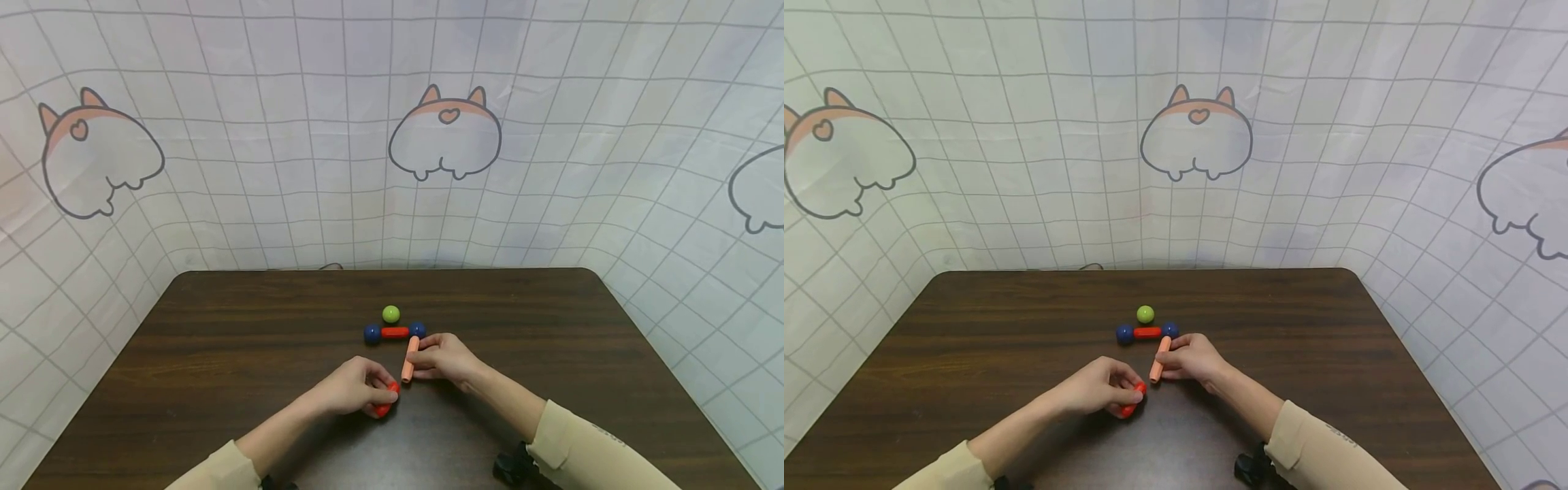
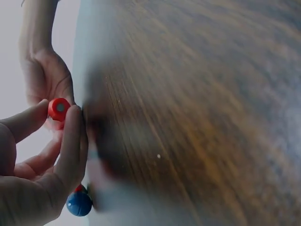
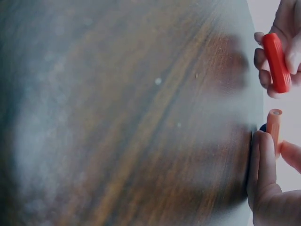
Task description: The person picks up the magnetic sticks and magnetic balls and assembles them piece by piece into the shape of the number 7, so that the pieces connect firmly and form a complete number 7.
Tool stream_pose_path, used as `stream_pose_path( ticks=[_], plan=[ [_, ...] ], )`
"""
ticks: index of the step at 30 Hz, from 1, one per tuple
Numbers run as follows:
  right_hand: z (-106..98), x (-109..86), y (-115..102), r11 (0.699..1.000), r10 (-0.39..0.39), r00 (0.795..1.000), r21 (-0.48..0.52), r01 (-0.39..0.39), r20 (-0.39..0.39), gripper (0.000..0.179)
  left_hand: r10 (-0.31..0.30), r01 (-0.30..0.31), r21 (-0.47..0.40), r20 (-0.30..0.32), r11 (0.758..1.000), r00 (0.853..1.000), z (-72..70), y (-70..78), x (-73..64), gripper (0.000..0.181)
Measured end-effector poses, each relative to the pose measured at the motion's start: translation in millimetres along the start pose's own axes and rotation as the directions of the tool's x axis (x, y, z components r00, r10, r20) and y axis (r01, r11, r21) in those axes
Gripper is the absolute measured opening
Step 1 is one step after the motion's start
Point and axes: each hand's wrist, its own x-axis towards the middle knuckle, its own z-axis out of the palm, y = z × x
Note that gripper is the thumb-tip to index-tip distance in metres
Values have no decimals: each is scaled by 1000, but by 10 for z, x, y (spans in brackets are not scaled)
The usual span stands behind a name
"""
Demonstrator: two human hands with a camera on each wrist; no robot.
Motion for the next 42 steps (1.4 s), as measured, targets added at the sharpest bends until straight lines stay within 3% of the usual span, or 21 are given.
stream_pose_path(
  ticks=[4, 12, 42],
  plan=[
    [4, 6, -1, 1000, -2, 1000, 2, 2, 2, 41, -35, 35, -91, 3, 995, 999, 36, 8, 15, 19],
    [-2, -5, -17, 1000, 4, 1000, 3, -4, -1, 44, -91, 91, -174, 3, 981, 996, 75, -13, 54, 19],
    [8, 3, -7, 1000, 15, 999, -7, -15, -29, 41, -104, 102, -253, 6, 962, 995, 116, 12, 79, 25]
  ],
)
